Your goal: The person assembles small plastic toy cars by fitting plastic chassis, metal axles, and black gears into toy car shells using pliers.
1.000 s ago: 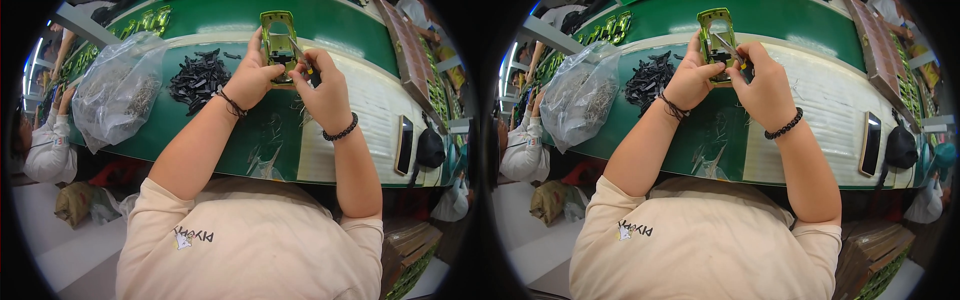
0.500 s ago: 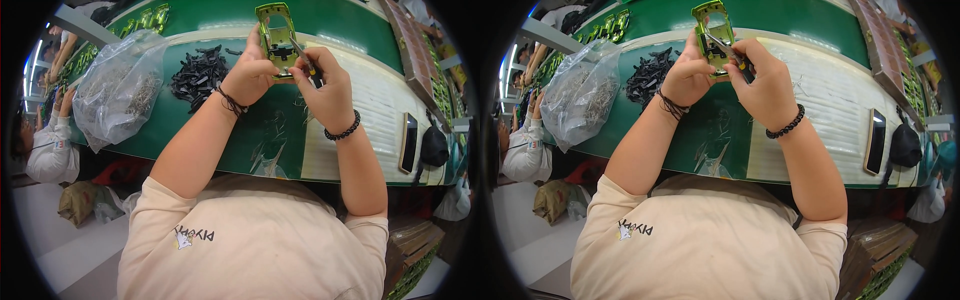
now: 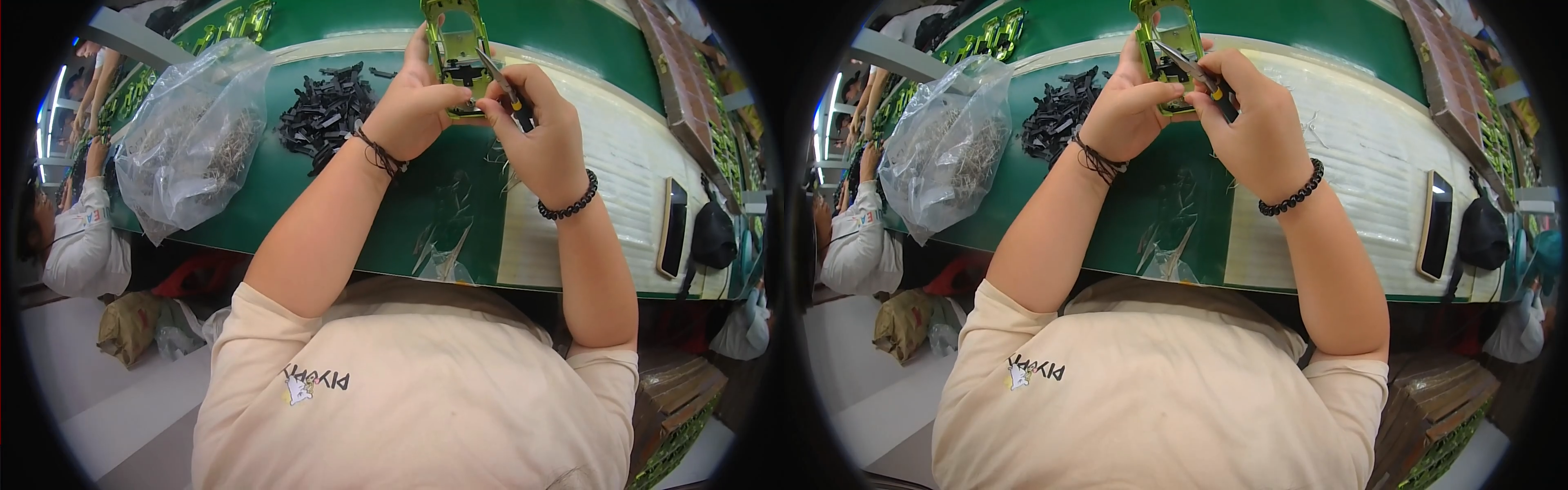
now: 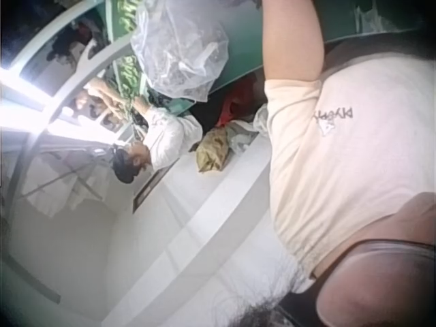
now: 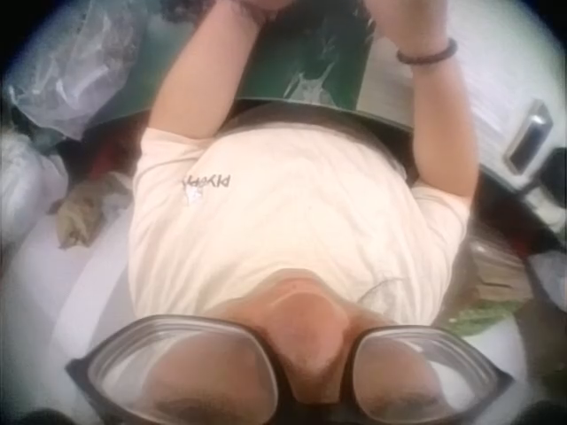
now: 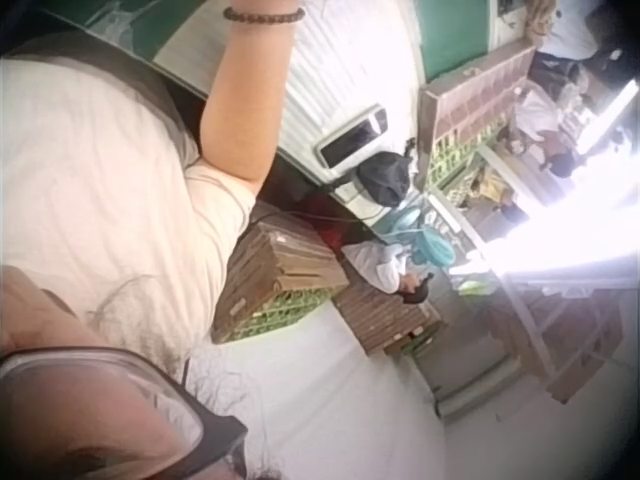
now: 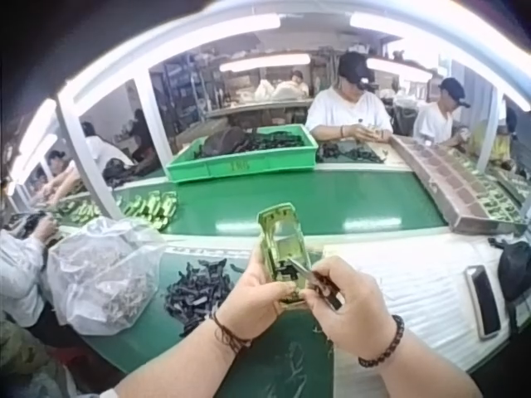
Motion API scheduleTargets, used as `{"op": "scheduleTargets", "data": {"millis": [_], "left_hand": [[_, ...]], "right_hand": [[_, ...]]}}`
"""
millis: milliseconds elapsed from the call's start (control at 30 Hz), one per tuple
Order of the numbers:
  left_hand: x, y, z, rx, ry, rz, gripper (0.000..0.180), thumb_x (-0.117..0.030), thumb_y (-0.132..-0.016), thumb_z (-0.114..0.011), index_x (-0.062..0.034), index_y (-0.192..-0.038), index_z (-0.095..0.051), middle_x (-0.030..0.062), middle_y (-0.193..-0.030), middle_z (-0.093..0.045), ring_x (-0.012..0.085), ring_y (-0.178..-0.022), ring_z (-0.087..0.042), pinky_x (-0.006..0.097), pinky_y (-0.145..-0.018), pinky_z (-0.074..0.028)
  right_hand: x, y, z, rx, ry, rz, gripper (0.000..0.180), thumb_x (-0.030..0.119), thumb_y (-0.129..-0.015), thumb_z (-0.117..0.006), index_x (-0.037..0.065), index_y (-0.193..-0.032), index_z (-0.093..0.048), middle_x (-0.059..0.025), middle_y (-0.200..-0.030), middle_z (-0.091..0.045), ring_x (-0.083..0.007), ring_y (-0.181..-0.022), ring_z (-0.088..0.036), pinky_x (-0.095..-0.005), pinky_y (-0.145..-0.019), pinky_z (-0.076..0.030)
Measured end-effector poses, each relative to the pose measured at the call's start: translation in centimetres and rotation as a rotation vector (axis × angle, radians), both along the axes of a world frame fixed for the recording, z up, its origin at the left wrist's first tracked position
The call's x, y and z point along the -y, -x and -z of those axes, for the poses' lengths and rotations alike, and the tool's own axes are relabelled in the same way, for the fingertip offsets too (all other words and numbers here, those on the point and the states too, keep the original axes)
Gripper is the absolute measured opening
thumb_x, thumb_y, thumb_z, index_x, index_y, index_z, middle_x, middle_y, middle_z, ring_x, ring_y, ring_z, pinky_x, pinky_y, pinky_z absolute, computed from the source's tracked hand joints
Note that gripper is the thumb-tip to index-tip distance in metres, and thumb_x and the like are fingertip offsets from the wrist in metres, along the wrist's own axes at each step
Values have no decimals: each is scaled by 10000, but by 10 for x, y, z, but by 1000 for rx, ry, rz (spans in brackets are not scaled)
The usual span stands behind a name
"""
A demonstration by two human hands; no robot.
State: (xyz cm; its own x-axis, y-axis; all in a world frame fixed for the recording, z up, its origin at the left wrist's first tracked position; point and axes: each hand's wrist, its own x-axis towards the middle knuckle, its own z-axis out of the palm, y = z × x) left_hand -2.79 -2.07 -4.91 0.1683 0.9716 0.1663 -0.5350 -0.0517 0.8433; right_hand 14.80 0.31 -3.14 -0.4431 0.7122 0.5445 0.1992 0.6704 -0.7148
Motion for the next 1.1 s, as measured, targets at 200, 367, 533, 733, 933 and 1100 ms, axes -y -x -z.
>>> {"op": "scheduleTargets", "data": {"millis": [200, 367, 533, 733, 933, 1100], "left_hand": [[3, -5, -20, -41, 92, -1, 834, 84, -886, -508, -201, -1522, -51, 182, -1396, -424, 317, -1227, -531, 481, -1004, -486], [-1, -11, -3, -111, 119, -79, 912, 138, -882, -489, -230, -1532, 34, 156, -1349, -458, 261, -1188, -550, 375, -999, -471], [-11, -10, 27, -383, -220, -256, 940, 183, -864, -423, -223, -1510, 126, 163, -1336, -445, 245, -1195, -545, 360, -992, -467], [-8, -5, 16, -456, -291, -451, 834, 151, -904, -335, -285, -1443, 128, 195, -1298, -456, 347, -1114, -628, 485, -925, -567], [-15, -8, 20, -476, -450, -499, 793, 159, -888, -345, -242, -1430, 71, 200, -1286, -467, 342, -1052, -653, 479, -887, -592], [-8, -5, 17, -555, -278, -390, 941, 178, -855, -415, -169, -1515, 159, 160, -1318, -438, 232, -1161, -532, 322, -976, -440]], "right_hand": [[2, 1, 4, 83, -81, 41, 285, 7, -829, -690, 29, -1082, -561, -149, -899, -637, -325, -811, -637, -354, -729, -524], [0, 5, 11, 171, -192, 116, 350, 39, -814, -712, -5, -1096, -509, -192, -1003, -570, -364, -918, -600, -403, -761, -513], [-13, -4, 22, 255, -319, 341, 507, 110, -781, -752, -38, -1132, -417, -240, -1125, -408, -380, -995, -524, -431, -775, -512], [9, -6, -4, 328, -203, 223, 218, 146, -812, -640, -13, -960, -646, -166, -876, -645, -357, -841, -623, -408, -759, -516], [13, -4, -2, 386, -21, 195, 219, 178, -817, -617, -21, -900, -654, -172, -867, -638, -358, -832, -619, -423, -732, -513], [12, -7, -2, 575, -125, 253, 196, 147, -786, -646, 20, -934, -663, -99, -862, -645, -307, -827, -620, -395, -716, -531]]}}
